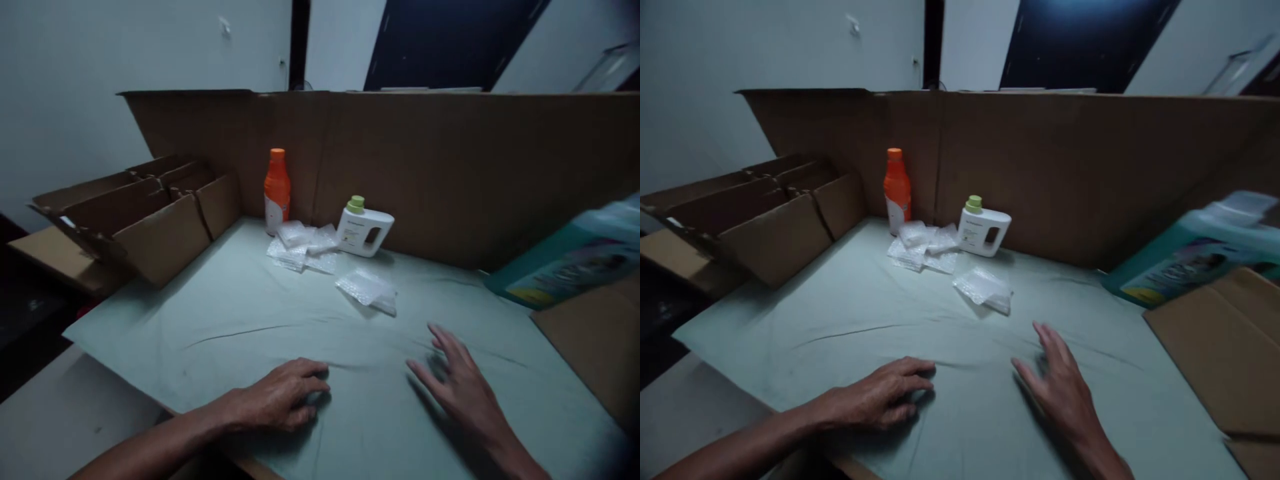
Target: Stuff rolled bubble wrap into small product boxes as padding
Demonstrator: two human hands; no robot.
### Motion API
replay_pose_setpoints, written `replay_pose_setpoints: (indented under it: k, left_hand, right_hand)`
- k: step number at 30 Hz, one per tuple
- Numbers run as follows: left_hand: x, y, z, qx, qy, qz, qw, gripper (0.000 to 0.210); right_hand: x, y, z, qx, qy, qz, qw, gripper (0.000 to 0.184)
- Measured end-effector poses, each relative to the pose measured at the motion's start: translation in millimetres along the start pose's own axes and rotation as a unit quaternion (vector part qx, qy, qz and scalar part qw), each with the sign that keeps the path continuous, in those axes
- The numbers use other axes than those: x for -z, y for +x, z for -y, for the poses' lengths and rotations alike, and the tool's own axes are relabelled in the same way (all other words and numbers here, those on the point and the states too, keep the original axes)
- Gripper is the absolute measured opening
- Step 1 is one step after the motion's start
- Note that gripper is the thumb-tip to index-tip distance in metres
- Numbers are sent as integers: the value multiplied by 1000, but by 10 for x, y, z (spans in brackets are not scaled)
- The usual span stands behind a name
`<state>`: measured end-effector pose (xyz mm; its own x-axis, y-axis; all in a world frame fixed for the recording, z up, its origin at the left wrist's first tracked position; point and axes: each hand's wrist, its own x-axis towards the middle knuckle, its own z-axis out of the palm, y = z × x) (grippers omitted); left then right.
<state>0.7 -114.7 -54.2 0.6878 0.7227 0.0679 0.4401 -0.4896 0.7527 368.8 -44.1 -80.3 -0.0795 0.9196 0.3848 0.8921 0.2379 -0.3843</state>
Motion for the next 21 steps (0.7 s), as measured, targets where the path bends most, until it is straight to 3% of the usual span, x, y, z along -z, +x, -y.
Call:
replay_pose_setpoints:
  k: [2,5,8,10,12,14,15,17,19,21]
  left_hand:
    - [78,-162,26,20,1,-13,1000,53]
    - [263,-431,98,41,-11,-54,998,52]
    - [625,-733,241,67,61,-178,980,45]
    - [1007,-934,336,88,182,-322,925,41]
    - [1479,-1107,408,108,311,-469,819,42]
    - [1974,-1235,476,160,400,-532,729,52]
    - [2203,-1283,520,193,418,-548,698,58]
    - [2579,-1357,641,259,417,-553,673,61]
    - [2812,-1412,789,314,382,-528,691,43]
    - [2892,-1453,909,336,349,-498,720,18]
  right_hand:
    - [-293,674,159,44,-46,10,998,74]
    - [-661,1438,485,94,-59,23,994,40]
    - [-902,1894,885,123,-34,-1,992,35]
    - [-1015,2104,1190,141,-20,-33,989,38]
    - [-1119,2276,1501,166,-9,-57,984,40]
    - [-1215,2398,1763,190,-27,-35,981,52]
    - [-1252,2429,1859,198,-47,-5,979,59]
    - [-1289,2421,1968,204,-95,57,973,68]
    - [-1260,2325,1973,202,-124,70,969,67]
    - [-1167,2176,1909,204,-128,30,970,61]
